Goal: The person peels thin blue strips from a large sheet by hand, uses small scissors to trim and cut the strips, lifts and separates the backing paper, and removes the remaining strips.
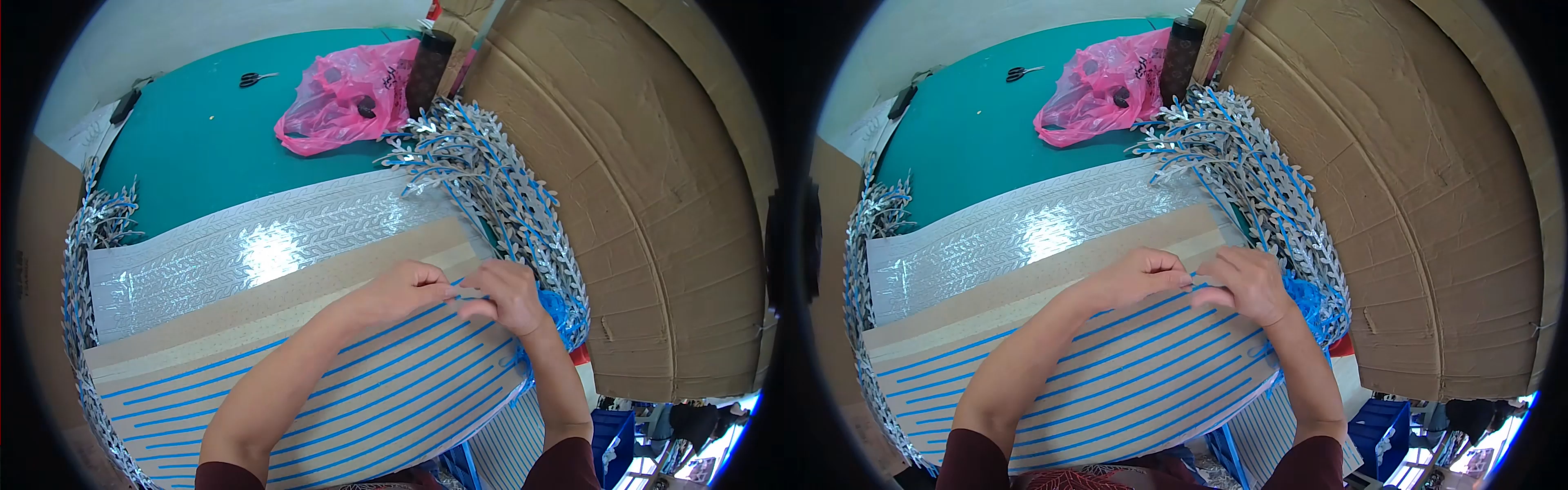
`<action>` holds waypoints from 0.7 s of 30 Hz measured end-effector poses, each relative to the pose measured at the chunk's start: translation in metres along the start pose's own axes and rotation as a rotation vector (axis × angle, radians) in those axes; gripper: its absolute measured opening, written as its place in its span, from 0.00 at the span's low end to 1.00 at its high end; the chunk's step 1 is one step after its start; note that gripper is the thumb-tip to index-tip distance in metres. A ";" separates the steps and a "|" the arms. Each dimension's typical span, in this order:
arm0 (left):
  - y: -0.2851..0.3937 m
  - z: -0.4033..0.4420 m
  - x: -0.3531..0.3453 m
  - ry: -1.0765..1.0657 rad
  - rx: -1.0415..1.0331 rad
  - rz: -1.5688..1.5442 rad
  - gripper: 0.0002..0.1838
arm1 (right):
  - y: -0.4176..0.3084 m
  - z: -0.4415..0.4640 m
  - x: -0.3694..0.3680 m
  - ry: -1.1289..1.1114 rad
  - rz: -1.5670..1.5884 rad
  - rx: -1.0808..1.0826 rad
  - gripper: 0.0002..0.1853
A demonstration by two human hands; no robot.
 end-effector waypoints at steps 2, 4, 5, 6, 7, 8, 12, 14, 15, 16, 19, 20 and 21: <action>0.005 -0.004 0.003 0.054 -0.045 -0.031 0.12 | 0.013 -0.009 -0.005 0.016 0.259 -0.322 0.19; 0.011 -0.009 0.005 0.089 -0.094 -0.038 0.13 | 0.029 -0.027 -0.020 0.065 0.576 -0.784 0.24; 0.013 -0.011 0.005 0.102 -0.118 -0.041 0.13 | 0.032 -0.031 -0.026 -0.006 0.634 -0.879 0.25; 0.016 -0.012 0.005 0.103 -0.149 -0.005 0.12 | 0.034 -0.033 -0.031 -0.076 0.691 -0.974 0.26; 0.018 -0.013 0.005 0.104 -0.181 0.029 0.11 | 0.035 -0.036 -0.034 -0.149 0.747 -1.069 0.27; 0.019 -0.014 0.005 0.105 -0.212 0.062 0.10 | 0.033 -0.037 -0.036 -0.246 0.777 -1.091 0.27; 0.031 -0.019 0.007 0.169 -0.559 0.410 0.08 | 0.029 -0.045 -0.036 -0.476 0.816 -1.158 0.25; 0.038 -0.026 0.006 0.189 -0.580 0.512 0.07 | 0.031 -0.049 -0.035 -0.499 0.795 -1.196 0.22; 0.037 -0.027 0.006 0.189 -0.574 0.531 0.07 | 0.032 -0.049 -0.034 -0.504 0.783 -1.219 0.20; 0.037 -0.028 0.006 0.189 -0.569 0.550 0.08 | 0.032 -0.049 -0.032 -0.508 0.771 -1.241 0.18; 0.034 -0.029 0.006 0.197 -0.546 0.589 0.09 | 0.029 -0.043 -0.024 -0.491 0.757 -1.225 0.16; 0.033 -0.029 0.006 0.203 -0.536 0.600 0.09 | 0.029 -0.040 -0.021 -0.438 0.723 -1.187 0.15; 0.032 -0.029 0.007 0.233 -0.548 0.597 0.10 | 0.029 -0.037 -0.018 -0.385 0.690 -1.149 0.15</action>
Point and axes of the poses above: each hand's wrist, its own z-axis towards the middle knuckle, its own x-axis out of the back of the hand, y = z × x, the point moved 5 cm from there along z, towards the middle knuckle, and after that the axes turned 14 degrees about y, right-handed, at the moved point
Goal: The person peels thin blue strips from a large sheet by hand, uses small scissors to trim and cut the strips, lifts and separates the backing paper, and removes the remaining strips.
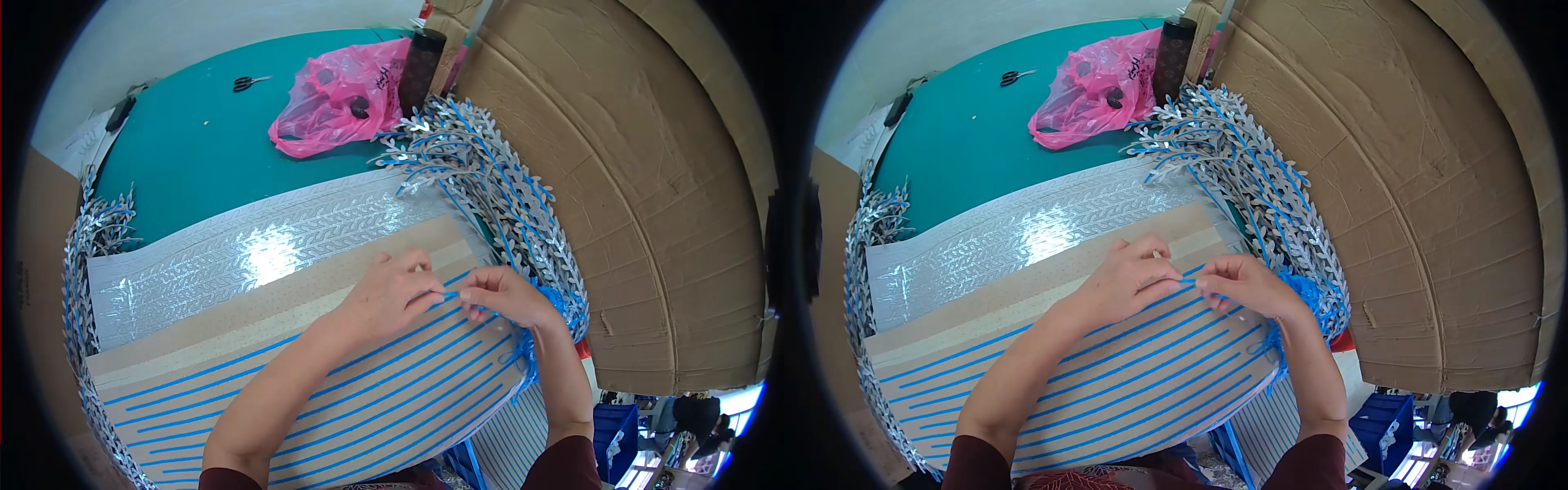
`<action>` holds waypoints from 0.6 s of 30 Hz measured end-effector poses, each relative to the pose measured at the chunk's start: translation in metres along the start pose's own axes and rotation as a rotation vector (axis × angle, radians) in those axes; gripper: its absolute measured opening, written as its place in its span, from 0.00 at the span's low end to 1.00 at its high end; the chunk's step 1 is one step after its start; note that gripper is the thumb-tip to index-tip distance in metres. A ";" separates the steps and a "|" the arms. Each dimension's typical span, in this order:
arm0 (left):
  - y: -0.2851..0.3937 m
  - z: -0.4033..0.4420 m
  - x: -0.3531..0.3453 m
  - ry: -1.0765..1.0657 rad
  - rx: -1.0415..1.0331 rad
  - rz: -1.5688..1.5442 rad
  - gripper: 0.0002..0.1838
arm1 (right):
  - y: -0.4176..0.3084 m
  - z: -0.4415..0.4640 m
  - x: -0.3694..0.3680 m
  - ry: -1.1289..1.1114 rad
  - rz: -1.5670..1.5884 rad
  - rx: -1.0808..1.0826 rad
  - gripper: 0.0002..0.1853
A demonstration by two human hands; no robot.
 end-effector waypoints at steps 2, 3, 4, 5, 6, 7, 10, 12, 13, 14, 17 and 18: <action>-0.002 -0.004 -0.002 0.061 -0.005 0.010 0.15 | -0.003 0.002 0.003 0.085 -0.046 0.096 0.14; -0.004 -0.007 -0.005 0.064 -0.011 0.033 0.17 | -0.004 0.005 0.004 0.125 -0.079 0.140 0.14; -0.005 -0.010 -0.007 0.066 -0.017 0.055 0.19 | -0.004 0.008 0.005 0.166 -0.111 0.184 0.14; -0.006 -0.013 -0.008 0.069 -0.023 0.079 0.22 | -0.004 0.010 0.007 0.212 -0.146 0.170 0.13; -0.008 -0.016 -0.004 0.080 0.041 0.040 0.22 | -0.003 0.013 0.008 0.256 -0.182 0.157 0.13; -0.008 -0.019 0.002 0.091 0.105 0.002 0.23 | -0.002 0.016 0.009 0.300 -0.218 0.144 0.13; -0.015 -0.040 0.020 0.095 0.177 0.078 0.24 | 0.010 0.028 0.015 0.388 -0.339 0.215 0.14; -0.017 -0.059 0.024 0.085 0.141 0.174 0.23 | 0.016 0.035 0.013 0.435 -0.400 0.257 0.16; -0.018 -0.068 0.023 0.082 0.100 0.215 0.23 | 0.016 0.038 0.012 0.459 -0.429 0.280 0.17; -0.017 -0.075 0.022 0.078 0.060 0.256 0.23 | 0.018 0.042 0.011 0.465 -0.438 0.274 0.17; -0.014 -0.083 0.025 0.110 0.053 0.299 0.22 | 0.021 0.048 0.009 0.481 -0.462 0.267 0.19; -0.014 -0.084 0.024 0.107 0.055 0.309 0.22 | 0.021 0.048 0.009 0.483 -0.468 0.271 0.19</action>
Point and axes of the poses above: each hand's wrist, its own z-axis towards the middle knuckle, its own x-axis out of the back of the hand, y = z × x, the point moved 5 cm from there along z, towards the middle knuckle, and after that the axes turned 14 degrees about y, right-handed, at the moved point
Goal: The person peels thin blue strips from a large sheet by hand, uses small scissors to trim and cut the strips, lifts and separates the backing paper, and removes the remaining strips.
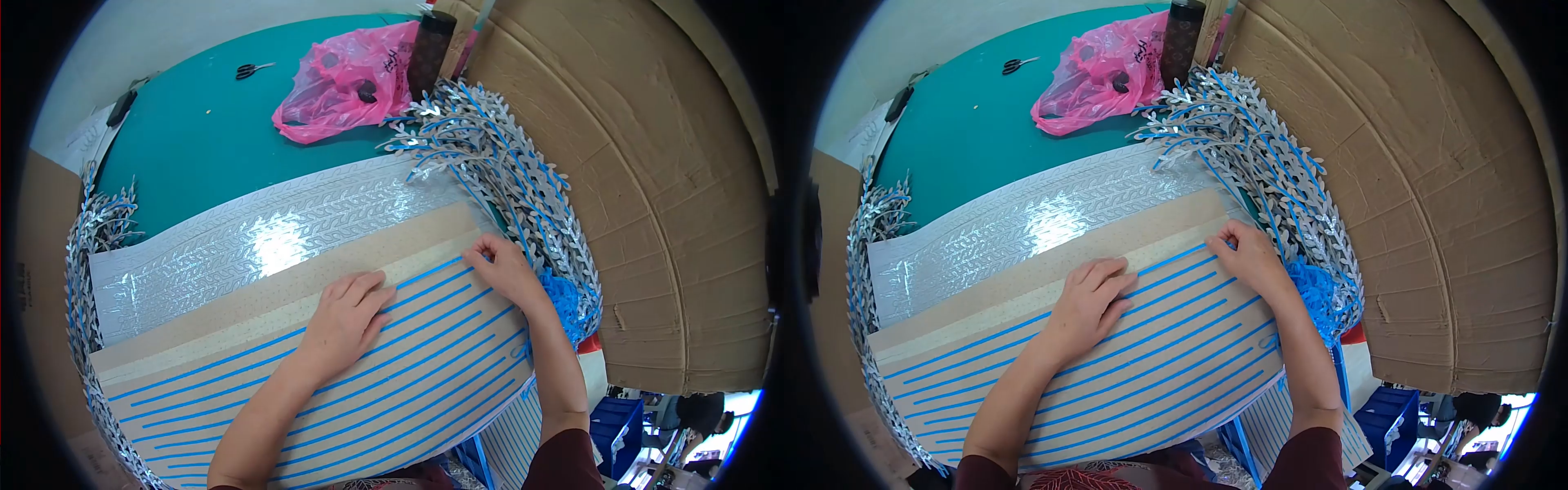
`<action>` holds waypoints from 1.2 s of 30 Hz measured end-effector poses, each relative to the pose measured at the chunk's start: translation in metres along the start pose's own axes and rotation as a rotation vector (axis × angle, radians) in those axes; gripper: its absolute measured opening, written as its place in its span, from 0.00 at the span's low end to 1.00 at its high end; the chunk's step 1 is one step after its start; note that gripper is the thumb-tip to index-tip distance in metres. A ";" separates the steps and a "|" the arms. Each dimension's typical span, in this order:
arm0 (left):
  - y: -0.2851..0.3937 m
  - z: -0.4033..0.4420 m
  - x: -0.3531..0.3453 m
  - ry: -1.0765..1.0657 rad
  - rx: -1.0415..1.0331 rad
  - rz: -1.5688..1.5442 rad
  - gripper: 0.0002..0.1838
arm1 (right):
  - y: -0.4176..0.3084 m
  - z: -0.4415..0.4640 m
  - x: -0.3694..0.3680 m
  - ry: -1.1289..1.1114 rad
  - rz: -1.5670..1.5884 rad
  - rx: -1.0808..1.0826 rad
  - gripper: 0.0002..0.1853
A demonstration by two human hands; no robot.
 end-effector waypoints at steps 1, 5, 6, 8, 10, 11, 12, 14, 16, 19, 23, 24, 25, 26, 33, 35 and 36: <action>0.001 0.000 -0.001 -0.002 0.002 0.010 0.22 | 0.000 0.000 0.000 0.002 -0.006 0.006 0.19; 0.003 0.000 -0.001 -0.003 0.001 0.035 0.21 | -0.003 -0.001 0.002 -0.007 -0.024 -0.012 0.18; 0.003 0.000 -0.001 -0.007 -0.004 0.048 0.21 | -0.004 -0.002 0.002 -0.002 -0.025 -0.008 0.18; 0.005 0.000 -0.001 -0.015 -0.014 0.072 0.21 | -0.004 -0.003 0.002 0.014 -0.031 -0.001 0.18; 0.006 0.001 -0.002 -0.028 -0.034 0.101 0.21 | -0.004 -0.003 0.001 0.035 -0.039 0.009 0.17; 0.007 0.001 -0.002 -0.034 -0.043 0.116 0.21 | -0.004 -0.004 0.001 0.036 -0.040 0.012 0.17; 0.007 0.001 -0.002 -0.037 -0.042 0.117 0.22 | -0.005 -0.004 0.001 0.036 -0.041 0.014 0.17; 0.007 0.000 -0.003 -0.045 -0.040 0.120 0.22 | -0.002 -0.004 0.001 0.026 -0.028 0.014 0.17; 0.007 0.000 -0.003 -0.047 -0.032 0.123 0.23 | 0.004 -0.004 0.001 0.007 0.002 0.009 0.16; 0.007 0.000 -0.004 -0.047 -0.024 0.118 0.23 | 0.003 -0.005 0.002 -0.015 0.005 0.009 0.16; 0.006 -0.001 -0.003 -0.047 -0.016 0.106 0.23 | 0.001 -0.005 0.002 0.018 0.017 0.007 0.15; 0.005 -0.001 -0.003 -0.045 -0.017 0.105 0.23 | 0.000 -0.005 0.002 0.024 0.013 0.006 0.15; 0.005 -0.001 -0.004 -0.043 -0.018 0.102 0.23 | 0.000 -0.005 0.002 0.030 0.008 0.004 0.15; 0.005 -0.002 -0.004 -0.041 -0.020 0.100 0.23 | 0.000 -0.005 0.001 0.032 0.003 0.003 0.15; 0.007 0.000 -0.003 -0.047 -0.014 0.105 0.23 | -0.004 -0.006 0.001 0.050 -0.013 0.000 0.15; 0.007 0.000 -0.003 -0.045 -0.010 0.101 0.23 | -0.007 -0.006 0.002 0.059 -0.019 -0.003 0.15; 0.007 0.000 -0.003 -0.045 -0.012 0.103 0.23 | -0.008 -0.006 0.001 0.063 -0.024 -0.007 0.15</action>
Point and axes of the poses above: each hand's wrist, its own z-axis towards the middle knuckle, its own x-axis out of the back of the hand, y = z × x, the point moved 5 cm from there along z, towards the middle knuckle, and after that the axes turned 14 degrees about y, right-handed, at the moved point
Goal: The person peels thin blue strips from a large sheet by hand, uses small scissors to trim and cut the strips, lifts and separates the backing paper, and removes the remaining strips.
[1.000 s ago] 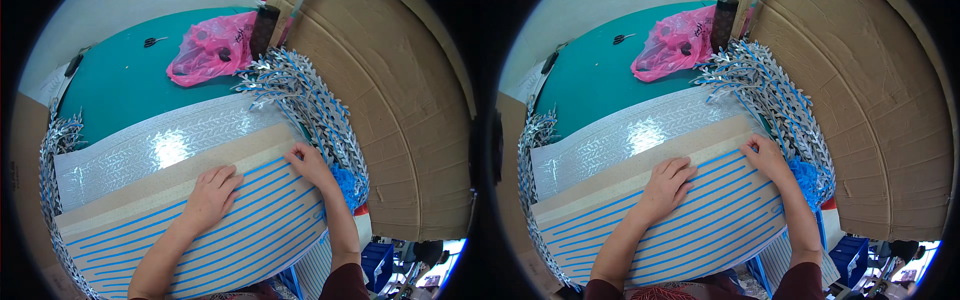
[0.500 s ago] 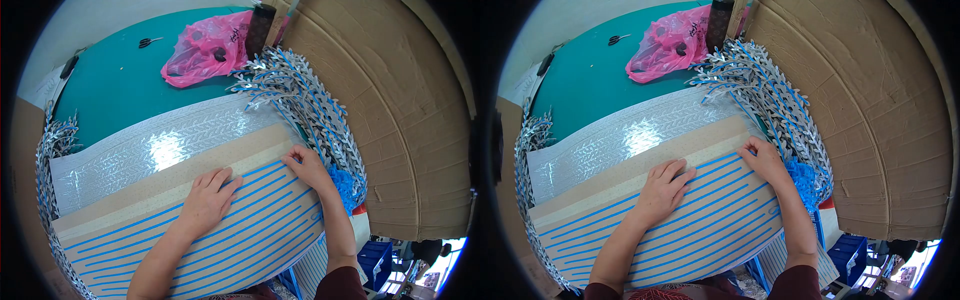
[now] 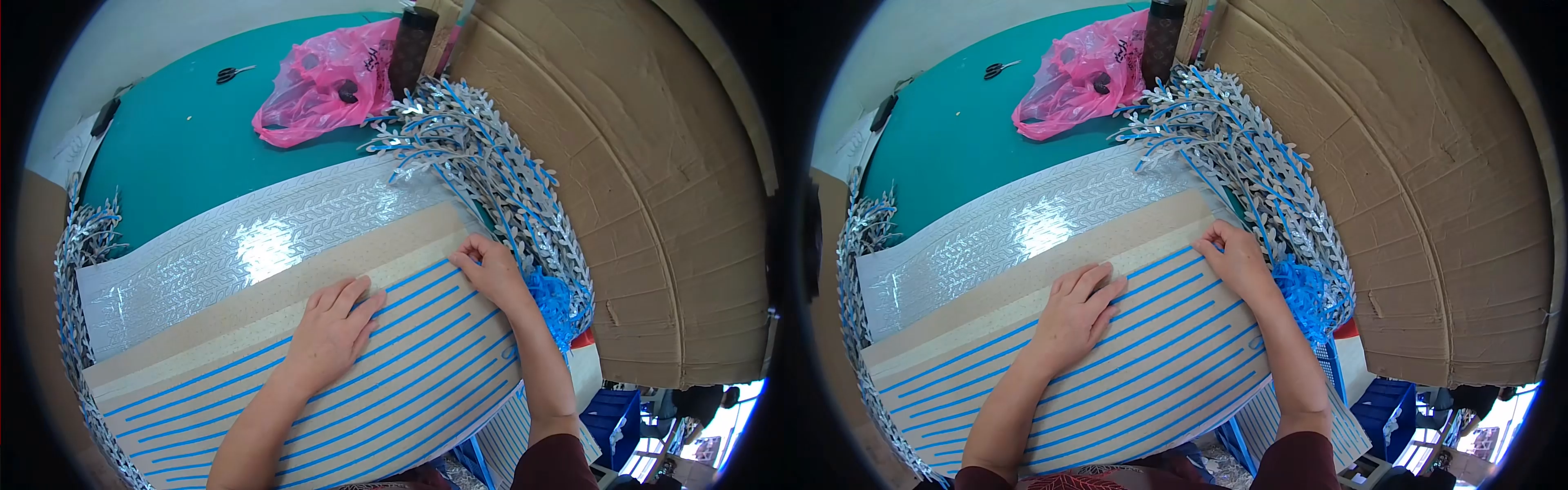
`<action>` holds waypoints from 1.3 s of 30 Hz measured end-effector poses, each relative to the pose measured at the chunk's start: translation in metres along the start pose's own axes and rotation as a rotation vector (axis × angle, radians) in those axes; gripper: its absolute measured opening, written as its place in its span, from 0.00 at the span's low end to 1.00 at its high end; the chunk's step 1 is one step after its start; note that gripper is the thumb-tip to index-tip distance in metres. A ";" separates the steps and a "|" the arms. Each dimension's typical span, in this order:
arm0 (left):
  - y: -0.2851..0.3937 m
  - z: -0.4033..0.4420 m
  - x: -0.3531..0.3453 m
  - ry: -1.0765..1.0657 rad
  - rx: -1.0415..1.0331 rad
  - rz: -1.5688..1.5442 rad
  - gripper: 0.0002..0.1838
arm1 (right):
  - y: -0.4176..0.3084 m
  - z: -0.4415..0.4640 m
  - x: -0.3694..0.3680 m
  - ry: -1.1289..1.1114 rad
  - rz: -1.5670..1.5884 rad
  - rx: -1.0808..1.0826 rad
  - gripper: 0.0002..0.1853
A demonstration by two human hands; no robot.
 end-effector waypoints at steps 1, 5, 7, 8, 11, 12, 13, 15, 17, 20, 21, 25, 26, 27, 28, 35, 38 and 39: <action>0.000 0.000 0.000 0.000 -0.001 0.002 0.23 | 0.000 0.000 0.000 0.003 -0.006 -0.004 0.15; 0.000 0.000 0.000 -0.003 -0.001 0.005 0.23 | 0.001 0.000 -0.001 0.010 -0.019 0.001 0.15; 0.001 0.000 0.001 -0.005 -0.003 0.009 0.23 | -0.001 0.000 -0.001 0.010 -0.026 -0.002 0.15; 0.001 0.000 0.001 -0.006 -0.004 0.011 0.23 | -0.002 0.000 0.000 0.012 -0.026 -0.002 0.15; 0.001 0.000 0.001 -0.005 -0.007 0.015 0.23 | -0.004 -0.001 0.000 0.016 -0.029 -0.004 0.15; 0.000 0.000 0.000 -0.004 -0.007 0.014 0.23 | -0.005 -0.001 0.000 0.015 -0.032 -0.005 0.15; 0.000 0.000 0.000 -0.002 -0.007 0.014 0.23 | -0.005 -0.001 0.000 0.015 -0.035 -0.007 0.14; 0.000 0.000 0.000 -0.003 -0.007 0.012 0.23 | -0.004 -0.001 0.000 0.023 -0.032 -0.001 0.15; 0.000 0.000 0.000 -0.005 -0.005 0.011 0.23 | -0.004 -0.001 -0.001 0.030 -0.052 0.003 0.16; -0.002 -0.001 -0.002 -0.002 -0.011 0.010 0.23 | -0.006 0.000 -0.003 0.046 -0.104 0.019 0.18; -0.002 -0.001 -0.002 -0.002 -0.011 0.012 0.23 | -0.005 -0.001 -0.004 0.056 -0.114 0.033 0.19; 0.000 -0.001 -0.001 -0.009 -0.003 0.014 0.23 | -0.015 -0.002 -0.004 0.034 -0.216 0.018 0.23; 0.000 -0.001 0.000 -0.012 0.000 0.013 0.23 | -0.016 -0.002 -0.005 0.045 -0.226 0.027 0.24; 0.000 -0.001 0.000 -0.008 -0.005 0.013 0.23 | -0.015 -0.003 -0.006 0.054 -0.236 0.035 0.24; 0.000 -0.002 0.000 -0.004 -0.009 0.014 0.23 | -0.014 -0.003 -0.007 0.064 -0.246 0.044 0.25; -0.011 -0.027 0.013 -0.044 -0.009 0.181 0.26 | -0.007 -0.005 -0.005 0.102 -0.155 0.081 0.23; -0.018 -0.057 0.043 -0.117 0.081 0.277 0.29 | -0.002 -0.004 -0.006 0.112 -0.148 0.116 0.22; -0.022 -0.070 0.054 -0.121 0.123 0.280 0.30 | -0.003 -0.004 -0.006 0.126 -0.152 0.129 0.20</action>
Point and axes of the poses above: each hand's wrist, its own z-axis towards the middle knuckle, its own x-axis out of the back of the hand, y = z × x, the point moved 5 cm from there along z, towards the middle knuckle, and after that the axes turned 14 degrees about y, right-handed, at the moved point
